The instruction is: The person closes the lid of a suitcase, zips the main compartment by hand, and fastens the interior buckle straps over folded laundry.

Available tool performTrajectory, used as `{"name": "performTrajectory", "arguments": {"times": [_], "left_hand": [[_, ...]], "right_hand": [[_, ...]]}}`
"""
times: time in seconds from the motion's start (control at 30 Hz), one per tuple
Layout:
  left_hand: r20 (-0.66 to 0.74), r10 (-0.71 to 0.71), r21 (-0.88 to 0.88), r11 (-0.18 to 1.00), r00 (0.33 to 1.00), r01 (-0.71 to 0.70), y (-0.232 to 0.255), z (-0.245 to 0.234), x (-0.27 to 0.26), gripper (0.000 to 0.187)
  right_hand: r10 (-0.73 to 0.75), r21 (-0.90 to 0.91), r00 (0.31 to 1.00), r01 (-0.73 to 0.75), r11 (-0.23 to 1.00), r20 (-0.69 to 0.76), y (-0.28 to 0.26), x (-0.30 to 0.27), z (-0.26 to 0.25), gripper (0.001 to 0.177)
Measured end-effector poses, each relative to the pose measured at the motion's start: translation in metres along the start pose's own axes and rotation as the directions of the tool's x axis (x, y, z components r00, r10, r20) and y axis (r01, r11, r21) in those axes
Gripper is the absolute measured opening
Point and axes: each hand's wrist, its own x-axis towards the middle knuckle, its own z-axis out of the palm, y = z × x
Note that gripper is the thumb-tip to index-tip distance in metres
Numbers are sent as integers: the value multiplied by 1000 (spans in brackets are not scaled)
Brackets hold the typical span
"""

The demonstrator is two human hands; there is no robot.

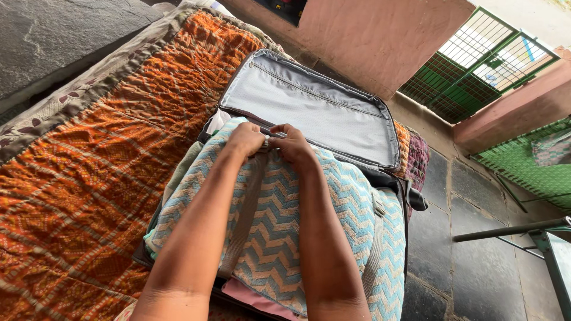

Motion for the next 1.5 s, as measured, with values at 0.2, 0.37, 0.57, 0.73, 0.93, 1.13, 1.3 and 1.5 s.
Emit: {"name": "performTrajectory", "arguments": {"times": [0.2, 0.37, 0.57, 0.73, 0.93, 1.13, 1.3, 1.5], "left_hand": [[84, -7, -311, 950, 996, 33, -16, 4, 17, 51], [54, -83, -316, 944, 995, 96, -12, -1, 5, 54], [51, -104, -388, 914, 993, 116, -11, -1, -1, 49], [29, -103, -258, 960, 994, 107, -9, -5, -13, 45], [63, -52, -336, 939, 997, 70, -15, -13, -21, 34], [123, 6, -430, 902, 992, 47, -24, -13, -17, 22], [133, 64, -472, 882, 989, 6, -31, -10, -13, 18], [59, 59, -412, 911, 997, -30, -38, -2, -7, 27]], "right_hand": [[-5, -53, 999, 3, 999, -36, -5, -8, 4, 37], [5, 5, 983, -5, 1000, -186, -14, -16, 6, 30], [-59, 71, 974, 76, 995, -221, -10, -19, 4, 27], [-68, 105, 972, 93, 990, -226, -11, -21, 3, 28], [-286, -163, 958, 282, 945, -1, -9, -25, 3, 42], [-368, -385, 926, 370, 845, 82, -11, -31, 8, 45], [-473, -565, 881, 407, 718, 34, -9, -32, 17, 39], [-566, -647, 822, 466, 603, 64, -8, -35, 19, 36]]}}
